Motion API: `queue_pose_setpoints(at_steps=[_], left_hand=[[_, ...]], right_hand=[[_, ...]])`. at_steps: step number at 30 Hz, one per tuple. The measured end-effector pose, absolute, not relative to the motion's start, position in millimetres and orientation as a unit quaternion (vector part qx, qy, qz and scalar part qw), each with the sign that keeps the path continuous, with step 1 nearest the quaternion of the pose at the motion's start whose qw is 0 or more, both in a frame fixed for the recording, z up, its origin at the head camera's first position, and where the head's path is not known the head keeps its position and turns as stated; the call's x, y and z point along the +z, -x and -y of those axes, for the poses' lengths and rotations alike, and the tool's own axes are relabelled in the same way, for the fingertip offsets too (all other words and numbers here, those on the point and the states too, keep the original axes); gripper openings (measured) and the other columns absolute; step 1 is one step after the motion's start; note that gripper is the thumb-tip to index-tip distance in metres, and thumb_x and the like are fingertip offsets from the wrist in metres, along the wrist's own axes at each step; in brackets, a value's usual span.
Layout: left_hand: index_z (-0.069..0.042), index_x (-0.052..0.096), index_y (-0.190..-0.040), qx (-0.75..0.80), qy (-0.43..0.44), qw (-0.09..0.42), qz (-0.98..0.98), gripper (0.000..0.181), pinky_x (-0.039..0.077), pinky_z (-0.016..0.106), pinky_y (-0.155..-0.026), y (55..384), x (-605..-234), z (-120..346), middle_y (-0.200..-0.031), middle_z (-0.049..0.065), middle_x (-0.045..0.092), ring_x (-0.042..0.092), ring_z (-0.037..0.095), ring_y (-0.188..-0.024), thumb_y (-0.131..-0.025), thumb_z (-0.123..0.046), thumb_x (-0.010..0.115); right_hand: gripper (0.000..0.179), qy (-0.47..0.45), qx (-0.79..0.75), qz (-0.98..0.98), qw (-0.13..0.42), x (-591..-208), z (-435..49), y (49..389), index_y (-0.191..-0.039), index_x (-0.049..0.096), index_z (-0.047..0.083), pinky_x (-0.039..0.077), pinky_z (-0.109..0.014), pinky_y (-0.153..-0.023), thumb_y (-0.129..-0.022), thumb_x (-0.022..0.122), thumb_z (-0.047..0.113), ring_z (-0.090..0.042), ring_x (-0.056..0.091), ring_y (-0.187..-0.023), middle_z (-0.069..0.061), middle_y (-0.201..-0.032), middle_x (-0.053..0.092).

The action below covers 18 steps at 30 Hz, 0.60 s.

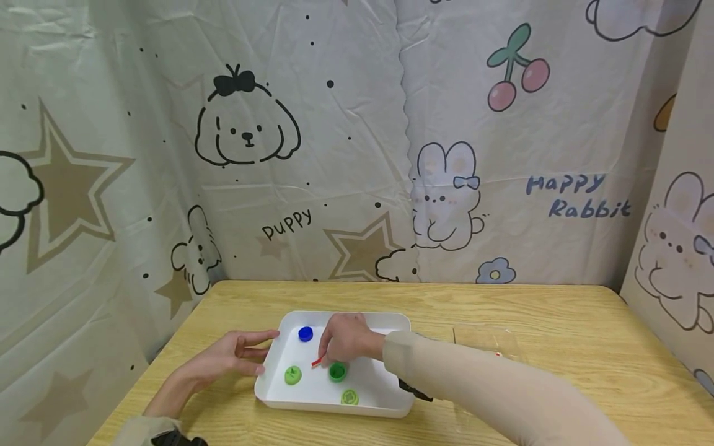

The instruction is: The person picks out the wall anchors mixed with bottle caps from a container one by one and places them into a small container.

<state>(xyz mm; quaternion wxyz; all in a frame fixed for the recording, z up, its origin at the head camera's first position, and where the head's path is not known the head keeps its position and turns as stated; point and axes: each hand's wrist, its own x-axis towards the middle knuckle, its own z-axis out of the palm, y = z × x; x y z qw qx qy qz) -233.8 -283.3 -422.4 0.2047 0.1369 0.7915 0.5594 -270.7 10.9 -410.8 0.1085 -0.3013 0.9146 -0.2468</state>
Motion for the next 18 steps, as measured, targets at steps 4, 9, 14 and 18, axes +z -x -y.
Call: queue_pose_setpoints(at_steps=[4,9,14,18], left_hand=[[0.006,0.044,-0.156,0.556,-0.135,0.204,-0.794,0.078,0.047,0.051,-0.11,233,-422,283,-0.163,0.027,0.037,0.048,0.048,-0.141,-0.087,0.001,0.081],[0.007,0.043,-0.156,0.555,-0.136,0.204,-0.795,0.079,0.046,0.051,-0.11,233,-422,282,-0.163,0.028,0.037,0.048,0.049,-0.141,-0.088,0.001,0.081],[0.007,0.043,-0.156,0.557,-0.137,0.202,-0.794,0.079,0.046,0.052,-0.11,233,-422,282,-0.162,0.028,0.037,0.048,0.049,-0.14,-0.087,0.002,0.08],[0.008,0.043,-0.156,0.561,-0.141,0.203,-0.79,0.078,0.046,0.051,-0.11,233,-423,283,-0.162,0.028,0.037,0.048,0.049,-0.14,-0.087,0.003,0.08]], right_hand=[[0.011,0.294,-0.266,-0.91,0.12,-408,-15,271,-0.078,0.083,0.025,0.04,-0.046,-0.094,-0.085,0.089,0.019,-0.009,0.054,-0.091,0.016,-0.086,0.066],[0.01,0.291,-0.296,-0.901,0.125,-407,-22,271,-0.08,0.083,0.023,0.041,-0.039,-0.085,-0.086,0.089,0.016,-0.01,0.053,-0.088,0.012,-0.087,0.065],[0.008,0.297,-0.316,-0.893,0.123,-401,-30,268,-0.084,0.084,0.019,0.043,-0.033,-0.079,-0.087,0.088,0.013,-0.011,0.053,-0.086,0.007,-0.089,0.066],[0.006,0.308,-0.339,-0.881,0.122,-396,-38,264,-0.085,0.084,0.014,0.045,-0.031,-0.077,-0.087,0.087,0.01,-0.013,0.054,-0.085,0.006,-0.088,0.066]])
